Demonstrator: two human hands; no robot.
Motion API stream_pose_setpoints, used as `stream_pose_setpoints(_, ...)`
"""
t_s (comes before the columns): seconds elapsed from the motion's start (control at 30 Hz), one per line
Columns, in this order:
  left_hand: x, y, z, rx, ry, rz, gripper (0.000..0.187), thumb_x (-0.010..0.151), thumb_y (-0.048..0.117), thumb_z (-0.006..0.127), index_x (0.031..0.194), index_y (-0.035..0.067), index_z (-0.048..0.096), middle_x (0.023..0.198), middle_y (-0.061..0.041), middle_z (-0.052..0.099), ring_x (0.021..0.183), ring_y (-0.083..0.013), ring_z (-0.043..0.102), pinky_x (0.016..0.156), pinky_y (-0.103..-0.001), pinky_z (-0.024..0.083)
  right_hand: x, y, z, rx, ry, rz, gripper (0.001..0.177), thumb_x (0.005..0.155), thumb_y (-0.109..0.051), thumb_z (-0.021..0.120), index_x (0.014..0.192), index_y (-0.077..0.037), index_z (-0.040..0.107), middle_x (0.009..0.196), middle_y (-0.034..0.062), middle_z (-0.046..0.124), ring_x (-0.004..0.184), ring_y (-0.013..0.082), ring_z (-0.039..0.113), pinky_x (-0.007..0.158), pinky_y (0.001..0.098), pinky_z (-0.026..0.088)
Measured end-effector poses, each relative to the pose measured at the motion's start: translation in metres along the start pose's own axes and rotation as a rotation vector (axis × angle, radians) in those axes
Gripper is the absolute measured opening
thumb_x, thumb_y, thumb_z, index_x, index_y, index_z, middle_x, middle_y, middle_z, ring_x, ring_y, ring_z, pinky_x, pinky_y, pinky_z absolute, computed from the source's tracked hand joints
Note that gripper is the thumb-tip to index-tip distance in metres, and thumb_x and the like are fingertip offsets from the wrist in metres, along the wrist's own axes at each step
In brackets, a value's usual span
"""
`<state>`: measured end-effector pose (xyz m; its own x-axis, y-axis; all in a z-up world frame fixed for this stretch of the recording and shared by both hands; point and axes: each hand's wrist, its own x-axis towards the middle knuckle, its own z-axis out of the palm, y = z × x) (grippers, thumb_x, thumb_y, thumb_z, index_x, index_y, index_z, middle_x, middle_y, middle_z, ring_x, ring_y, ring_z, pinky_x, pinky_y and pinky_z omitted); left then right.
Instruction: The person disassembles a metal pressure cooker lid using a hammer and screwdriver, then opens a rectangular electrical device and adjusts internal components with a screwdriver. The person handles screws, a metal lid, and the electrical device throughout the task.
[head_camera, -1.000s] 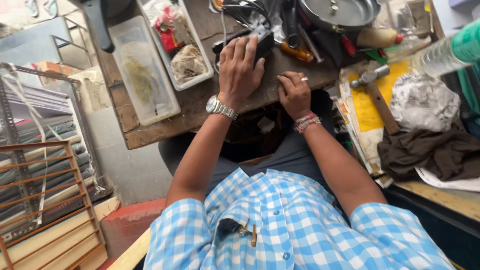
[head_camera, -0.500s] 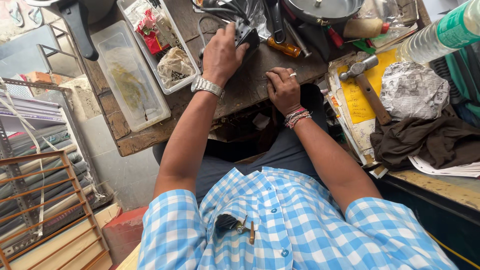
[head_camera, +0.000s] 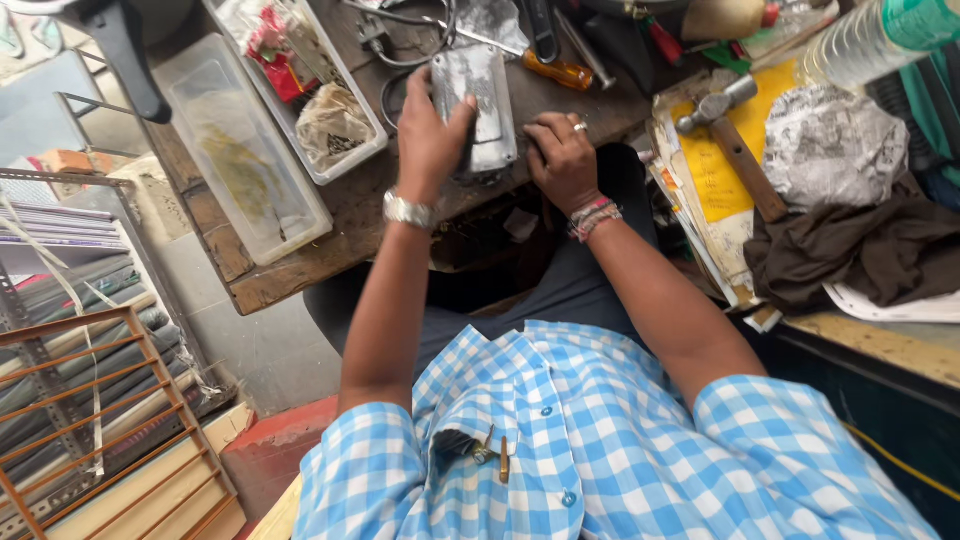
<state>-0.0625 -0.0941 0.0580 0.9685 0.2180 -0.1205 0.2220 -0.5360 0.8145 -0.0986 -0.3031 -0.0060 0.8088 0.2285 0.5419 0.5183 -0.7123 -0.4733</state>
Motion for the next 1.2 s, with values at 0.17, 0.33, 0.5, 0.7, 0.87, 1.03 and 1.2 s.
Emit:
stream_pose_setpoints(0.17,-0.074,0.019,-0.002,0.183,0.467,0.621,0.057,0.101,0.027,0.068,0.146,-0.001,0.047,0.154,-0.025,0.045,0.148,-0.0437,0.041,0.125,-0.055,0.034,-0.002,-0.024,-0.011,0.524,0.087,0.516,0.023,0.095,-0.006,0.067,0.117,-0.002,0.07,0.118,0.012,0.069,0.104,0.0274,0.067,0.091,0.0327,0.057)
stream_pose_setpoints(0.33,-0.138,0.032,0.022,0.069,-0.039,0.948,0.058,0.093,0.031,0.065,0.148,0.013,0.052,0.159,-0.019,0.039,0.152,-0.037,0.035,0.126,-0.051,0.025,-0.005,-0.08,-0.055,1.726,0.019,0.887,0.049,0.105,-0.039,0.056,0.13,0.003,0.063,0.128,0.0185,0.067,0.117,0.0273,0.066,0.102,0.036,0.055)
stream_pose_setpoints(0.5,-0.116,0.006,0.023,0.219,-0.203,0.943,0.063,0.097,0.043,0.065,0.151,0.015,0.052,0.163,-0.018,0.036,0.154,-0.0334,0.033,0.127,-0.051,0.017,0.021,-0.102,-0.124,2.12,-0.12,0.988,0.06,0.089,-0.043,0.061,0.129,0.001,0.063,0.131,0.0231,0.061,0.12,0.0314,0.067,0.097,0.0422,0.056)
stream_pose_setpoints(0.7,-0.11,-0.035,0.005,0.491,0.224,0.741,0.058,0.1,0.045,0.068,0.15,0.02,0.052,0.163,-0.007,0.041,0.152,-0.0248,0.038,0.123,-0.05,0.03,0.002,-0.006,-0.161,0.547,-0.002,0.605,0.021,0.1,-0.019,0.072,0.112,-0.002,0.071,0.11,0.0163,0.072,0.096,0.028,0.07,0.083,0.0375,0.058)
stream_pose_setpoints(0.87,-0.081,-0.014,0.006,0.507,0.302,0.431,0.096,0.082,0.056,0.082,0.151,0.004,0.043,0.154,-0.028,0.036,0.141,-0.0469,0.036,0.112,-0.062,0.029,0.006,0.109,-0.16,-0.251,-0.151,0.246,0.016,0.096,-0.003,0.075,0.112,-0.006,0.074,0.116,0.0133,0.071,0.115,0.0335,0.064,0.101,0.0467,0.051)
stream_pose_setpoints(1.03,-0.057,-0.022,-0.012,0.556,0.145,0.493,0.089,0.08,0.051,0.082,0.151,0.012,0.047,0.158,-0.024,0.039,0.14,-0.0402,0.041,0.116,-0.056,0.032,0.033,0.145,-0.143,-0.522,-0.046,0.142,0.029,0.085,-0.011,0.078,0.114,-0.011,0.074,0.129,0.0138,0.066,0.12,0.035,0.058,0.103,0.0507,0.044)
stream_pose_setpoints(1.2,-0.053,-0.021,-0.031,0.548,0.025,0.533,0.092,0.079,0.051,0.084,0.153,0.009,0.047,0.159,-0.023,0.037,0.14,-0.0421,0.039,0.118,-0.057,0.032,0.056,0.178,-0.144,-0.695,-0.278,0.118,0.033,0.087,-0.009,0.076,0.119,-0.01,0.068,0.125,0.0139,0.064,0.123,0.0341,0.057,0.108,0.0522,0.042)
